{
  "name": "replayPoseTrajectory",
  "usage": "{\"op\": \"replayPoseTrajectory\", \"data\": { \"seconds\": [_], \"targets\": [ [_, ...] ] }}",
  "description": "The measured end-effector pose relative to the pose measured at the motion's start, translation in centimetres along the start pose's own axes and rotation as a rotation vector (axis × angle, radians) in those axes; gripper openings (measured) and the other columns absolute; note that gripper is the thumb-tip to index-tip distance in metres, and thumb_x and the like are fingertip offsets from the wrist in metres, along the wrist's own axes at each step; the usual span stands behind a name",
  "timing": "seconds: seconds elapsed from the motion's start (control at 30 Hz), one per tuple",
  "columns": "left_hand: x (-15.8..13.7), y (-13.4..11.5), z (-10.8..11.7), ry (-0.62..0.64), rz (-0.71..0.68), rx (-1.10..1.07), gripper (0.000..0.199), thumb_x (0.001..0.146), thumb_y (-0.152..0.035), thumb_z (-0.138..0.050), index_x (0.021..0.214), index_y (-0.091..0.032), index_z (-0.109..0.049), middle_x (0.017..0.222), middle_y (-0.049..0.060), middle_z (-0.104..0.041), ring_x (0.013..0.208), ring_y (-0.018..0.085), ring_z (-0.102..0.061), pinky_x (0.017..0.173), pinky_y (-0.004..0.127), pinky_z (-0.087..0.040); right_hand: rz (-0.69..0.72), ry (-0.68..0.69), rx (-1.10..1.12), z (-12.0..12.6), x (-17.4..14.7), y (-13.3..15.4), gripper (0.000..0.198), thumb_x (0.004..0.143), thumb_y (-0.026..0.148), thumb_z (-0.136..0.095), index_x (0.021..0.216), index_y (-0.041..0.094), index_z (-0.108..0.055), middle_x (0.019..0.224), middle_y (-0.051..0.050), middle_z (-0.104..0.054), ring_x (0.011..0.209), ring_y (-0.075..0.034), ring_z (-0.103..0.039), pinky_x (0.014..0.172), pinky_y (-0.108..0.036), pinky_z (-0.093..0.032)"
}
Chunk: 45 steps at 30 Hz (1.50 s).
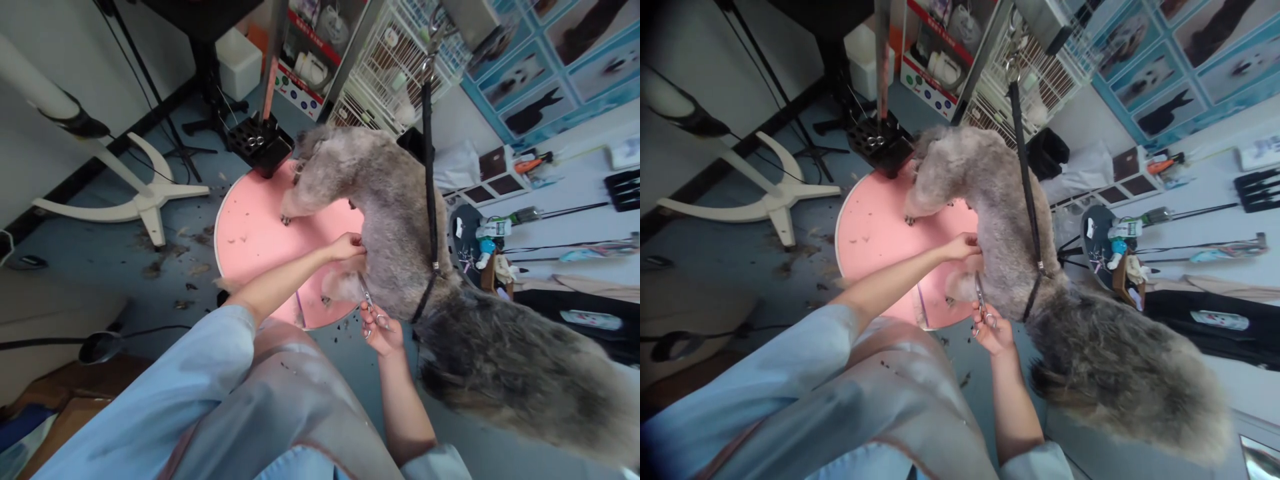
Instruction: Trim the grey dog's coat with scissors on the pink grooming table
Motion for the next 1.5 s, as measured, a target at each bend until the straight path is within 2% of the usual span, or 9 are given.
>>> {"op": "replayPoseTrajectory", "data": {
  "seconds": [0.2, 0.37, 0.57, 0.77, 0.87, 1.0, 1.17, 1.33, 1.5],
  "targets": [
    [0.0, 0.2, 0.1, 0.007, -0.003, 0.006, 0.004, 0.067, -0.01, -0.059, 0.069, -0.008, -0.059, 0.063, -0.002, -0.058, 0.061, 0.008, -0.052, 0.064, 0.02, -0.043, -0.029, -0.079, -0.025, 1.6, 1.1, -0.7, 0.038, 0.076, 0.043, -0.055, 0.106, 0.02, -0.055, 0.079, 0.001, -0.059, 0.059, -0.008, -0.057, 0.064, -0.026, -0.055],
    [-0.2, -0.2, 0.3, -0.002, -0.01, 0.024, 0.005, 0.067, -0.011, -0.061, 0.071, -0.008, -0.061, 0.065, -0.001, -0.06, 0.063, 0.009, -0.053, 0.063, 0.02, -0.044, -0.016, -0.005, 0.024, 1.8, 1.7, -1.2, 0.035, 0.071, 0.021, -0.062, 0.106, 0.021, -0.059, 0.078, 0.003, -0.063, 0.056, -0.005, -0.056, 0.057, -0.019, -0.051],
    [-0.3, -0.8, 0.6, -0.016, 0.006, 0.091, 0.004, 0.066, -0.009, -0.06, 0.069, -0.008, -0.061, 0.061, -0.002, -0.058, 0.062, 0.009, -0.053, 0.064, 0.02, -0.045, -0.063, -0.035, 0.03, 2.6, 2.2, -2.0, 0.039, 0.074, 0.037, -0.061, 0.107, 0.018, -0.058, 0.08, 0.0, -0.063, 0.062, -0.009, -0.06, 0.066, -0.027, -0.055],
    [-0.2, -0.9, 0.6, -0.016, 0.016, 0.121, 0.003, 0.065, -0.008, -0.061, 0.068, -0.008, -0.061, 0.062, -0.002, -0.058, 0.064, 0.01, -0.054, 0.065, 0.02, -0.045, -0.056, 0.089, 0.019, 1.2, 3.0, -2.3, 0.036, 0.077, 0.025, -0.061, 0.112, 0.019, -0.058, 0.086, 0.0, -0.066, 0.066, -0.008, -0.063, 0.066, -0.024, -0.055],
    [-0.1, -0.7, 0.6, -0.011, 0.01, 0.128, 0.004, 0.065, -0.008, -0.061, 0.069, -0.008, -0.062, 0.063, -0.001, -0.059, 0.064, 0.01, -0.054, 0.064, 0.02, -0.045, -0.109, 0.041, 0.046, 1.3, 3.3, -2.9, 0.041, 0.077, 0.036, -0.061, 0.112, 0.016, -0.059, 0.088, -0.003, -0.067, 0.069, -0.011, -0.065, 0.071, -0.029, -0.056],
    [0.1, -0.5, 0.7, -0.006, -0.001, 0.138, 0.003, 0.065, -0.009, -0.06, 0.068, -0.008, -0.062, 0.062, -0.001, -0.058, 0.063, 0.01, -0.053, 0.063, 0.02, -0.044, -0.106, -0.022, -0.078, 2.2, 3.6, -3.4, 0.042, 0.071, 0.021, -0.068, 0.111, 0.017, -0.059, 0.08, 0.001, -0.067, 0.058, -0.006, -0.061, 0.062, -0.021, -0.054],
    [0.2, -0.5, 0.8, -0.008, -0.016, 0.14, 0.004, 0.065, -0.01, -0.06, 0.068, -0.008, -0.062, 0.062, -0.001, -0.058, 0.062, 0.01, -0.052, 0.062, 0.02, -0.044, -0.152, 0.006, -0.024, 2.1, 4.0, -4.2, 0.05, 0.071, 0.039, -0.068, 0.113, 0.014, -0.06, 0.088, -0.005, -0.07, 0.071, -0.013, -0.067, 0.07, -0.029, -0.056],
    [0.2, -0.6, 0.8, 0.007, -0.024, 0.141, 0.004, 0.065, -0.01, -0.06, 0.068, -0.008, -0.062, 0.062, -0.001, -0.058, 0.064, 0.01, -0.053, 0.064, 0.02, -0.044, -0.157, -0.021, -0.112, 2.7, 4.2, -4.3, 0.046, 0.066, 0.018, -0.072, 0.111, 0.015, -0.062, 0.081, -0.002, -0.07, 0.06, -0.01, -0.064, 0.06, -0.022, -0.054],
    [0.0, -0.7, 0.7, 0.006, -0.02, 0.135, 0.004, 0.066, -0.01, -0.059, 0.068, -0.008, -0.062, 0.063, -0.001, -0.058, 0.064, 0.01, -0.053, 0.065, 0.021, -0.045, -0.177, -0.047, -0.084, 3.1, 4.5, -4.7, 0.045, 0.072, 0.031, -0.067, 0.113, 0.014, -0.062, 0.086, -0.005, -0.07, 0.07, -0.013, -0.066, 0.066, -0.027, -0.055]
  ]
}}
Point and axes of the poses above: each hand's wrist, its own x-axis towards the middle knuckle, its own z-axis out of the back of the hand, y = z × x, the point moved 9 cm from there along x, towards the middle knuckle
